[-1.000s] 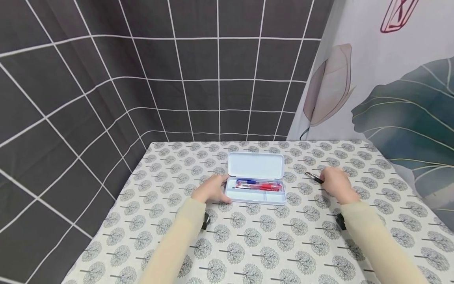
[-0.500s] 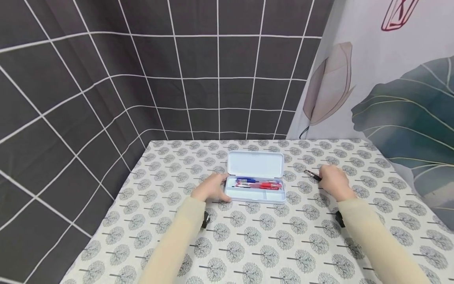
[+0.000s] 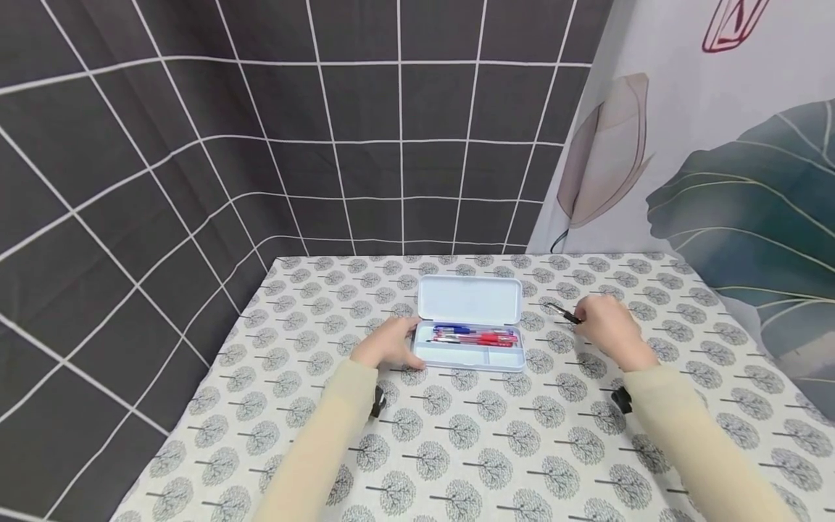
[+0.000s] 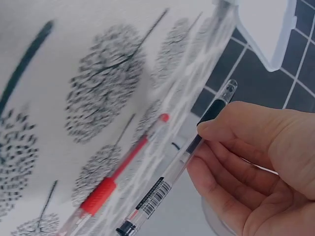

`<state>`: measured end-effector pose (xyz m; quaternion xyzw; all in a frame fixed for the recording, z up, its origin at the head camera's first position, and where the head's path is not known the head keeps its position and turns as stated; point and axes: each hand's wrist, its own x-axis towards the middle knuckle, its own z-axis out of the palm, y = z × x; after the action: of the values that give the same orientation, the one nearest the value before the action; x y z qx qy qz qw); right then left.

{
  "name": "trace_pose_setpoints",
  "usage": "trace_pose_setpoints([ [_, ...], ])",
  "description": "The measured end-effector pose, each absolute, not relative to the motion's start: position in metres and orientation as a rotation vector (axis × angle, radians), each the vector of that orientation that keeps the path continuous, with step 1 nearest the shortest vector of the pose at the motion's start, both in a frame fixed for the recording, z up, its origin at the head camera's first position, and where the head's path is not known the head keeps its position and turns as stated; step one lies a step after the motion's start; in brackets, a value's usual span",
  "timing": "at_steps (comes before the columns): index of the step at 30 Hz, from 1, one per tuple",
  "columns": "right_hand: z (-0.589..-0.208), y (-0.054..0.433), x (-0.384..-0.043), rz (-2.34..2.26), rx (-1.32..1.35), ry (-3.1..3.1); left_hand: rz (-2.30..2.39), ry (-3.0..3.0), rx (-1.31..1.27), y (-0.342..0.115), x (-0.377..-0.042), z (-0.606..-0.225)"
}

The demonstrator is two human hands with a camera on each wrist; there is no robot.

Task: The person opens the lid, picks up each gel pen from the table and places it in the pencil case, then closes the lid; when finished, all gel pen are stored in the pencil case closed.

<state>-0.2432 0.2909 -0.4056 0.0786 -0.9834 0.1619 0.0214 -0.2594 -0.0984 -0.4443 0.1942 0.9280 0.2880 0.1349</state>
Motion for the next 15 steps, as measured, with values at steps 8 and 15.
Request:
trace_pose_setpoints([
  [8, -0.401, 0.276, -0.242, 0.533, 0.272, -3.057, 0.827, 2.687, 0.562, -0.099, -0.261, -0.445],
  [15, -0.399, 0.265, -0.243, 0.498, 0.309, -3.047, 0.820, 2.689, 0.548, -0.099, -0.261, -0.447],
])
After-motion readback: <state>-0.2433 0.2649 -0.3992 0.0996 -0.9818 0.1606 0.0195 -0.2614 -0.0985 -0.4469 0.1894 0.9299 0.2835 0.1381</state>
